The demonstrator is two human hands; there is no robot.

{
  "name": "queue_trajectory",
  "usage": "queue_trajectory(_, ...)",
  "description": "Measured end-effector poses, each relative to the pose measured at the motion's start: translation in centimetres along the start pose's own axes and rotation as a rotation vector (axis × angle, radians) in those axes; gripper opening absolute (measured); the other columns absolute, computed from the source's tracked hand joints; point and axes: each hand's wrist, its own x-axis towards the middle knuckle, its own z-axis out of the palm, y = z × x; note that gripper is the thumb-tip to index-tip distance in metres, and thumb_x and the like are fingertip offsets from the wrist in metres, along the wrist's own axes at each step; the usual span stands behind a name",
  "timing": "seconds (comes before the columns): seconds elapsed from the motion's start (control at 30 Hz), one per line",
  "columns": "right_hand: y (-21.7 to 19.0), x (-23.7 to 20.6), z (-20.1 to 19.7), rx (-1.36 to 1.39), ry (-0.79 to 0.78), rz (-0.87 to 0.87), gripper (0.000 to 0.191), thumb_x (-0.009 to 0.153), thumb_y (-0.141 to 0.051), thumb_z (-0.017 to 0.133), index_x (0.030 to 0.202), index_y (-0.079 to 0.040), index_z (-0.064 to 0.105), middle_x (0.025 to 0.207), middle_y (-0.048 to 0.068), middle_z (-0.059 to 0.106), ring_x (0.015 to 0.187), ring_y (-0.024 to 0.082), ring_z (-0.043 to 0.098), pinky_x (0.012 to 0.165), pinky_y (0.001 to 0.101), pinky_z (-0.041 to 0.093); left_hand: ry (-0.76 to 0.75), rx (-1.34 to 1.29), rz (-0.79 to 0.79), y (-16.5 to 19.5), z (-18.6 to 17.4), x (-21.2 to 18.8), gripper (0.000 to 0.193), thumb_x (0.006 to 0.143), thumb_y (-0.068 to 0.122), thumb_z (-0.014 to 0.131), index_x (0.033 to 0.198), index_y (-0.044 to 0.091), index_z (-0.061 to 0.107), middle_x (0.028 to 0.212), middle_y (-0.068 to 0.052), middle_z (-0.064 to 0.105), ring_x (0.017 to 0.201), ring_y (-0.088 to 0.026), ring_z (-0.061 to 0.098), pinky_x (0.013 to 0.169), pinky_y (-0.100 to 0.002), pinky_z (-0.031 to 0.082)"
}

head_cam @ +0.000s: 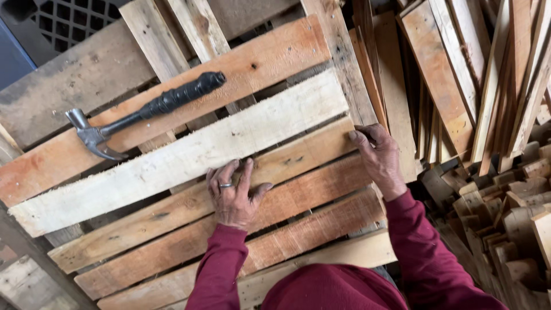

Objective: The person aligns wooden planks on a pallet frame, retrieves nails from a nearby box, and uses a hammer to drive nails into the planks to secure them. The person repeatedly picks up nails and hammers them into place along the length of the pallet.

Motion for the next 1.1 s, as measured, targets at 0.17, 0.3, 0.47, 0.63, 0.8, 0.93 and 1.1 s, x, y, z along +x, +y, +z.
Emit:
queue_trajectory(0.17,1.1,-1.7,1.7,0.018,0.142,-0.049,0.023,0.105,-0.025,0.071,0.106,-0.003,0.075,0.096,0.004,0.067,0.088,0.014,0.063,0.076,0.0275,0.053,0.05,-0.009,0.018,0.7,0.6,-1.3,0.08,0.086,0.07,0.071,0.145,0.018,0.059,0.133,-0.01,0.051,0.13,-0.029,0.046,0.121,-0.066,0.03)
queue_trajectory(0.3,1.2,-1.8,1.6,0.049,0.15,-0.073,0.02,0.103,-0.023,0.071,0.103,-0.003,0.075,0.097,0.004,0.068,0.088,0.013,0.064,0.076,0.0279,0.054,0.069,0.046,0.016,0.6,1.2,-1.3,0.079,0.086,0.071,0.071,0.143,0.018,0.061,0.13,-0.008,0.051,0.128,-0.029,0.046,0.12,-0.064,0.029)
queue_trajectory(0.47,1.4,-1.9,1.8,0.038,0.147,-0.073,0.02,0.105,-0.023,0.07,0.104,-0.003,0.074,0.099,0.003,0.067,0.09,0.013,0.064,0.079,0.0273,0.055,0.103,0.081,0.043,0.4,2.0,-2.0,0.08,0.086,0.075,0.066,0.142,0.019,0.063,0.128,-0.006,0.052,0.127,-0.027,0.047,0.121,-0.066,0.027)
queue_trajectory(0.63,1.6,-2.2,1.3,0.174,0.095,0.06,0.023,0.106,-0.025,0.067,0.112,-0.004,0.074,0.1,0.002,0.067,0.092,0.012,0.063,0.081,0.0279,0.054,0.094,0.125,0.05,-0.4,2.7,-2.4,0.082,0.087,0.079,0.063,0.144,0.02,0.063,0.131,-0.007,0.051,0.128,-0.028,0.047,0.121,-0.066,0.027)
queue_trajectory(0.8,0.4,-4.7,-0.8,-0.037,0.001,0.14,0.028,0.101,-0.024,0.07,0.115,-0.001,0.07,0.1,0.005,0.064,0.086,0.017,0.062,0.072,0.0314,0.055,0.199,0.017,0.124,0.4,2.4,-3.9,0.086,0.09,0.081,0.054,0.147,0.018,0.052,0.136,-0.012,0.045,0.132,-0.03,0.044,0.12,-0.069,0.026)
queue_trajectory(0.93,-0.5,-7.5,-1.2,-0.231,0.08,-0.064,0.026,0.099,-0.018,0.074,0.111,0.004,0.071,0.102,0.012,0.067,0.092,0.023,0.065,0.08,0.0347,0.054,-0.085,0.034,0.106,2.7,0.1,-7.3,0.08,0.08,0.077,0.067,0.136,0.02,0.058,0.127,-0.011,0.049,0.125,-0.029,0.047,0.117,-0.069,0.028)
queue_trajectory(1.1,0.0,-9.4,-1.0,-0.209,0.133,-0.053,0.018,0.101,-0.012,0.072,0.11,0.003,0.073,0.101,0.012,0.067,0.09,0.023,0.065,0.078,0.0346,0.053,-0.133,0.003,0.016,4.1,-2.0,-9.0,0.083,0.073,0.06,0.084,0.14,0.018,0.061,0.128,-0.006,0.054,0.126,-0.027,0.051,0.116,-0.063,0.031)
